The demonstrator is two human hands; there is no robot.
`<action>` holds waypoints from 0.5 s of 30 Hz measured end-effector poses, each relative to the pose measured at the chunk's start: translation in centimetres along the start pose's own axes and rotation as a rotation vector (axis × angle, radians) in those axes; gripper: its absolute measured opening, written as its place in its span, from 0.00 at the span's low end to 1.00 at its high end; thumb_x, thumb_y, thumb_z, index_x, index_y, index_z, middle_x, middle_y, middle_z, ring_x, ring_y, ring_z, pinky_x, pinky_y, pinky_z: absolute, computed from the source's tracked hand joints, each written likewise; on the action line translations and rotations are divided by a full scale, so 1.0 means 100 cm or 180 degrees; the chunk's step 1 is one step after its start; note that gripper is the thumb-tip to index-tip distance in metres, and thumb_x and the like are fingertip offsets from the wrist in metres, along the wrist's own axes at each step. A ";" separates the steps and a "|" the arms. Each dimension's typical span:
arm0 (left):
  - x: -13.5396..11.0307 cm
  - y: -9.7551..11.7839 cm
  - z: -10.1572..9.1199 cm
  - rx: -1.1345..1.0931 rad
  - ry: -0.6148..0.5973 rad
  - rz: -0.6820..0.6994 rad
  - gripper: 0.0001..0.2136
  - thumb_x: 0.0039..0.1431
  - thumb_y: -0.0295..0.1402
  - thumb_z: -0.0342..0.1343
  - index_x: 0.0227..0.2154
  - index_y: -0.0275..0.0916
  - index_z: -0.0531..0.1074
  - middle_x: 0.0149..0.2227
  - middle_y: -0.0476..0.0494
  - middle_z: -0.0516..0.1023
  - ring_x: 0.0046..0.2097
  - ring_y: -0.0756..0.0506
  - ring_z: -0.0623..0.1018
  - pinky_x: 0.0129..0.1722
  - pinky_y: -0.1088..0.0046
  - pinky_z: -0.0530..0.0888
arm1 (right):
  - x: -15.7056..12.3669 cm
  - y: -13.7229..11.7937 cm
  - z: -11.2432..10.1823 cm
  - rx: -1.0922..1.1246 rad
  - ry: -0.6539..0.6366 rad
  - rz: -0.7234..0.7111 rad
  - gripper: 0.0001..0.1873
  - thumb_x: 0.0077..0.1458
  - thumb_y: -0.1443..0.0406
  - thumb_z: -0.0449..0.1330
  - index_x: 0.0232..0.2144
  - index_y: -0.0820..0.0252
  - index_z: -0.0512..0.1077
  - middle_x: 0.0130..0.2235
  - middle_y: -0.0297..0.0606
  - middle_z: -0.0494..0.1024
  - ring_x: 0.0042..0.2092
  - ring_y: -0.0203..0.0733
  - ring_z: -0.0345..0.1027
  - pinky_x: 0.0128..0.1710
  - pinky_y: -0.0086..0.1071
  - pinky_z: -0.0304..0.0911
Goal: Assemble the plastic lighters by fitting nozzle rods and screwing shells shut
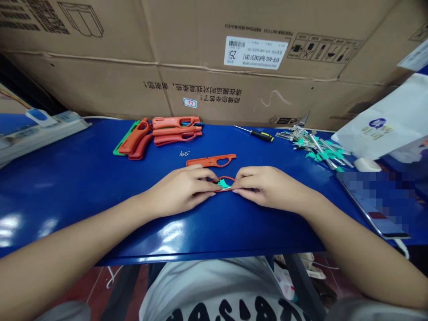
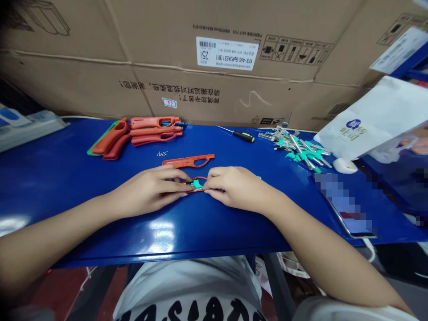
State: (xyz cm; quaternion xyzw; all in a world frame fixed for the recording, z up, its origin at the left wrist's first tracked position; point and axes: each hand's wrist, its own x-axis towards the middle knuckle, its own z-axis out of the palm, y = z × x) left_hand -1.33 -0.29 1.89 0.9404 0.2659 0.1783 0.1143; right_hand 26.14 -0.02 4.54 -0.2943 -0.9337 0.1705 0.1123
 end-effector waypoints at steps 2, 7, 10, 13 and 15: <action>0.000 0.000 0.000 0.0009 0.0006 0.0026 0.13 0.72 0.33 0.53 0.53 0.46 0.79 0.51 0.44 0.79 0.50 0.43 0.79 0.51 0.66 0.75 | 0.000 -0.001 0.000 0.0023 0.0030 -0.0037 0.11 0.67 0.67 0.58 0.43 0.60 0.81 0.42 0.42 0.81 0.41 0.41 0.77 0.42 0.32 0.68; 0.001 0.001 -0.001 0.0019 0.0013 0.0068 0.13 0.72 0.32 0.53 0.53 0.45 0.79 0.51 0.44 0.79 0.50 0.43 0.79 0.51 0.67 0.75 | 0.000 -0.003 -0.002 0.0056 -0.0030 -0.0016 0.12 0.67 0.67 0.58 0.44 0.59 0.82 0.43 0.42 0.81 0.41 0.41 0.77 0.42 0.32 0.68; 0.001 0.001 -0.001 0.0028 0.0001 0.0076 0.13 0.72 0.32 0.53 0.53 0.45 0.79 0.51 0.44 0.79 0.50 0.43 0.79 0.50 0.67 0.75 | -0.001 -0.004 -0.002 -0.0007 -0.0095 0.0074 0.12 0.67 0.67 0.58 0.44 0.58 0.82 0.43 0.41 0.81 0.41 0.41 0.77 0.43 0.32 0.68; 0.000 0.000 -0.001 0.0029 0.0010 0.0071 0.13 0.72 0.32 0.53 0.53 0.45 0.79 0.51 0.44 0.79 0.50 0.43 0.79 0.50 0.67 0.75 | -0.001 -0.006 -0.003 0.0013 -0.0111 0.0140 0.12 0.67 0.66 0.58 0.43 0.59 0.82 0.43 0.40 0.81 0.41 0.41 0.77 0.43 0.33 0.68; 0.000 0.000 -0.001 0.0014 0.0008 0.0060 0.13 0.72 0.32 0.53 0.53 0.46 0.79 0.51 0.44 0.79 0.50 0.44 0.79 0.50 0.67 0.75 | 0.000 -0.006 -0.003 0.0061 -0.0111 0.0185 0.11 0.67 0.67 0.58 0.43 0.59 0.82 0.43 0.40 0.82 0.42 0.41 0.77 0.44 0.33 0.68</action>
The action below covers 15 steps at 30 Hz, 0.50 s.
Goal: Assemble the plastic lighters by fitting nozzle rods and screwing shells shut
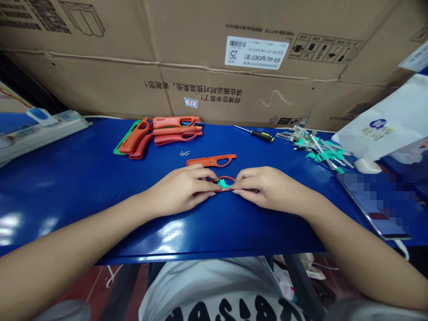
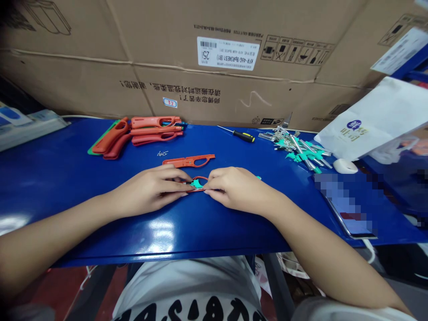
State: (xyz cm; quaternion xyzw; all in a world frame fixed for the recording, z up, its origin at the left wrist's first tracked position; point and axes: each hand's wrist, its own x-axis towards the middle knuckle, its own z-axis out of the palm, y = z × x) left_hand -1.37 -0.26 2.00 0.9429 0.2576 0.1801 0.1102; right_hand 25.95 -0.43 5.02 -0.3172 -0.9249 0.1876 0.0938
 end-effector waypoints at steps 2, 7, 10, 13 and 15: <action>0.000 0.000 0.000 -0.0011 -0.0004 -0.0010 0.13 0.72 0.32 0.53 0.53 0.46 0.79 0.51 0.44 0.79 0.50 0.44 0.79 0.51 0.67 0.75 | 0.000 -0.001 0.000 0.0023 -0.0016 0.0030 0.11 0.67 0.67 0.58 0.43 0.59 0.82 0.44 0.39 0.82 0.42 0.41 0.77 0.44 0.33 0.68; 0.001 0.001 -0.001 0.0039 -0.0032 0.0036 0.14 0.73 0.32 0.51 0.55 0.47 0.78 0.51 0.43 0.78 0.50 0.43 0.78 0.51 0.66 0.75 | 0.000 -0.005 -0.001 -0.0064 -0.0080 0.0099 0.11 0.67 0.66 0.58 0.43 0.58 0.82 0.44 0.39 0.82 0.42 0.41 0.77 0.44 0.33 0.67; 0.001 0.001 -0.002 0.0051 -0.0055 0.0057 0.15 0.73 0.32 0.51 0.56 0.48 0.77 0.51 0.43 0.78 0.50 0.43 0.78 0.51 0.65 0.75 | 0.000 -0.008 -0.001 -0.0172 -0.0155 0.0148 0.13 0.68 0.65 0.57 0.41 0.59 0.82 0.44 0.40 0.81 0.41 0.41 0.77 0.43 0.33 0.66; 0.001 0.001 -0.002 0.0031 -0.0056 0.0057 0.15 0.73 0.32 0.51 0.55 0.47 0.78 0.51 0.42 0.78 0.51 0.43 0.78 0.51 0.65 0.75 | 0.000 -0.010 -0.002 -0.0292 -0.0190 0.0176 0.14 0.69 0.63 0.56 0.40 0.59 0.82 0.45 0.40 0.81 0.41 0.42 0.77 0.41 0.34 0.65; 0.001 0.000 -0.002 -0.0007 -0.0035 0.0063 0.15 0.72 0.31 0.51 0.55 0.46 0.78 0.52 0.42 0.78 0.51 0.43 0.78 0.51 0.66 0.75 | 0.000 -0.010 -0.002 -0.0303 -0.0155 0.0147 0.13 0.69 0.64 0.56 0.41 0.58 0.82 0.45 0.40 0.81 0.42 0.42 0.77 0.41 0.34 0.65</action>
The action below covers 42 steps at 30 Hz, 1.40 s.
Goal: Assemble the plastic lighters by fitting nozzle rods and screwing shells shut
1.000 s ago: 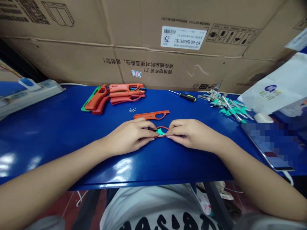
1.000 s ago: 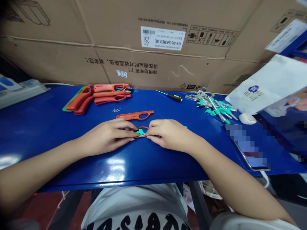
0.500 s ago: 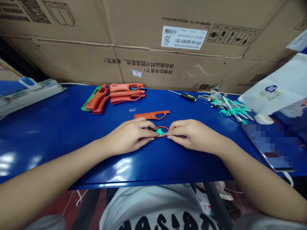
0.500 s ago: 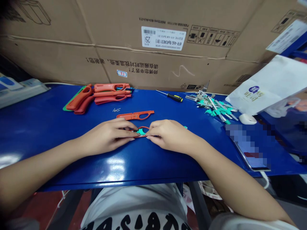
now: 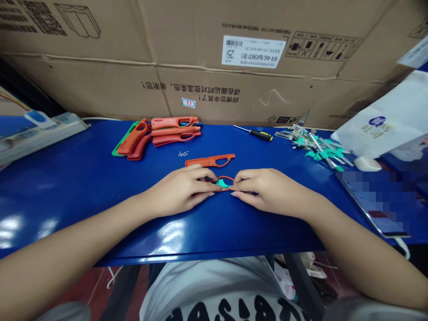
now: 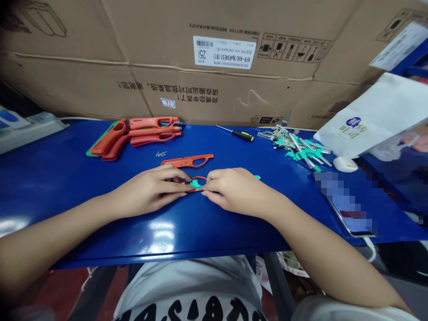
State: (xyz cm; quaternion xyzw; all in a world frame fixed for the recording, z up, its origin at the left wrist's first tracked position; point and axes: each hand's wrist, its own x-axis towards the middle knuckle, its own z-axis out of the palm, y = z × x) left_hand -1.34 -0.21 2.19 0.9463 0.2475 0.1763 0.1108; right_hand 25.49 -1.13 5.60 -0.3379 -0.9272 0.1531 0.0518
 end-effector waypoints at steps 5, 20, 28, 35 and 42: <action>-0.001 -0.001 0.001 -0.0002 0.0047 0.0039 0.14 0.72 0.30 0.52 0.54 0.45 0.78 0.51 0.42 0.78 0.51 0.44 0.79 0.51 0.67 0.75 | 0.000 0.002 0.001 0.0112 0.0148 -0.0076 0.12 0.68 0.65 0.58 0.42 0.57 0.82 0.44 0.38 0.82 0.42 0.41 0.77 0.42 0.33 0.65; 0.000 0.000 0.000 -0.0034 0.0013 -0.0073 0.13 0.72 0.32 0.52 0.53 0.46 0.79 0.51 0.43 0.79 0.51 0.44 0.79 0.51 0.67 0.76 | 0.000 -0.004 -0.001 -0.0182 -0.0020 -0.0003 0.15 0.70 0.63 0.55 0.45 0.56 0.82 0.39 0.39 0.82 0.40 0.41 0.76 0.36 0.32 0.60; 0.000 0.001 0.000 -0.0014 0.0003 -0.0116 0.13 0.71 0.32 0.53 0.53 0.47 0.78 0.51 0.44 0.80 0.51 0.44 0.79 0.52 0.67 0.76 | 0.003 -0.007 0.000 0.0052 -0.0233 0.0147 0.14 0.69 0.62 0.56 0.46 0.54 0.83 0.36 0.38 0.84 0.35 0.40 0.75 0.33 0.32 0.56; -0.001 0.000 0.001 -0.0015 0.0039 -0.0122 0.12 0.71 0.32 0.54 0.51 0.45 0.79 0.51 0.44 0.80 0.50 0.44 0.79 0.51 0.67 0.76 | 0.005 -0.010 0.003 0.0560 -0.0118 0.0474 0.13 0.67 0.65 0.58 0.39 0.57 0.84 0.29 0.35 0.82 0.28 0.35 0.70 0.30 0.30 0.53; -0.001 0.000 0.001 -0.0024 0.0045 -0.0129 0.12 0.70 0.32 0.55 0.51 0.44 0.79 0.51 0.44 0.80 0.51 0.43 0.79 0.52 0.66 0.76 | 0.003 -0.013 0.001 0.0059 -0.0215 0.0411 0.14 0.68 0.63 0.56 0.42 0.56 0.83 0.32 0.39 0.84 0.32 0.40 0.74 0.31 0.32 0.53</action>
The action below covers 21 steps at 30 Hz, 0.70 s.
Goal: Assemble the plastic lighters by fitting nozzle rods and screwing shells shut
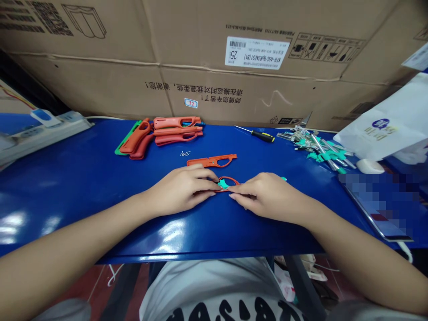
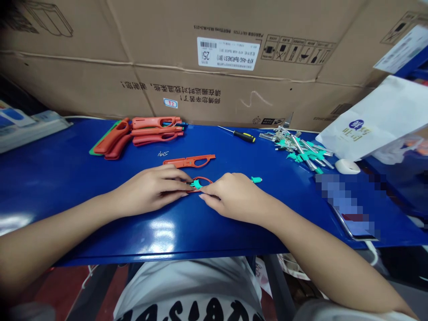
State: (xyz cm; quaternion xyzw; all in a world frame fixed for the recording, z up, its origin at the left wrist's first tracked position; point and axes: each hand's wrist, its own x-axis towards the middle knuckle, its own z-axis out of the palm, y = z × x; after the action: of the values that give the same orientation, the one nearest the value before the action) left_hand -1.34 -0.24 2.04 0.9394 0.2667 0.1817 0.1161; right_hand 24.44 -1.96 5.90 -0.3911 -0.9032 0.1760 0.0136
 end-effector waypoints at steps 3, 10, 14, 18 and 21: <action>0.000 0.001 0.000 0.0014 0.0038 0.0010 0.12 0.70 0.32 0.55 0.51 0.45 0.79 0.51 0.44 0.80 0.51 0.43 0.79 0.51 0.67 0.76 | 0.000 -0.001 0.001 -0.0178 -0.0068 -0.0030 0.15 0.68 0.61 0.56 0.47 0.54 0.82 0.35 0.41 0.85 0.34 0.43 0.76 0.31 0.32 0.54; 0.000 0.001 0.000 0.0027 0.0027 0.0010 0.11 0.70 0.32 0.55 0.51 0.44 0.79 0.51 0.44 0.80 0.51 0.44 0.80 0.51 0.67 0.76 | 0.002 -0.001 0.003 0.0184 0.0031 0.0095 0.14 0.67 0.63 0.57 0.46 0.54 0.83 0.30 0.37 0.83 0.30 0.39 0.74 0.31 0.30 0.57; 0.000 0.002 0.000 0.0037 0.0010 0.0003 0.11 0.70 0.32 0.55 0.50 0.44 0.80 0.50 0.44 0.81 0.50 0.44 0.80 0.51 0.67 0.76 | 0.001 0.000 0.003 0.0312 0.0072 0.0095 0.13 0.67 0.63 0.58 0.44 0.55 0.83 0.29 0.37 0.83 0.30 0.39 0.74 0.32 0.30 0.58; 0.000 0.002 0.000 0.0039 0.0026 0.0013 0.11 0.70 0.31 0.55 0.50 0.45 0.80 0.49 0.44 0.81 0.49 0.44 0.80 0.51 0.68 0.77 | 0.000 0.000 0.001 0.0302 0.0064 0.0139 0.13 0.66 0.64 0.58 0.43 0.55 0.84 0.29 0.37 0.82 0.30 0.39 0.74 0.31 0.30 0.58; 0.000 0.002 0.000 0.0031 0.0024 0.0003 0.11 0.69 0.31 0.56 0.49 0.45 0.80 0.50 0.44 0.81 0.49 0.44 0.80 0.50 0.68 0.77 | -0.001 -0.001 -0.001 0.0325 0.0019 0.0185 0.13 0.66 0.63 0.59 0.39 0.56 0.84 0.28 0.37 0.82 0.29 0.39 0.74 0.30 0.30 0.57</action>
State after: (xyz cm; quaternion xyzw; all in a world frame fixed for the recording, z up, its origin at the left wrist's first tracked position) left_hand -1.24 -0.39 2.13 0.9394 0.2676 0.1839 0.1105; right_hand 24.41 -2.07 6.06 -0.4165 -0.8813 0.2210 0.0311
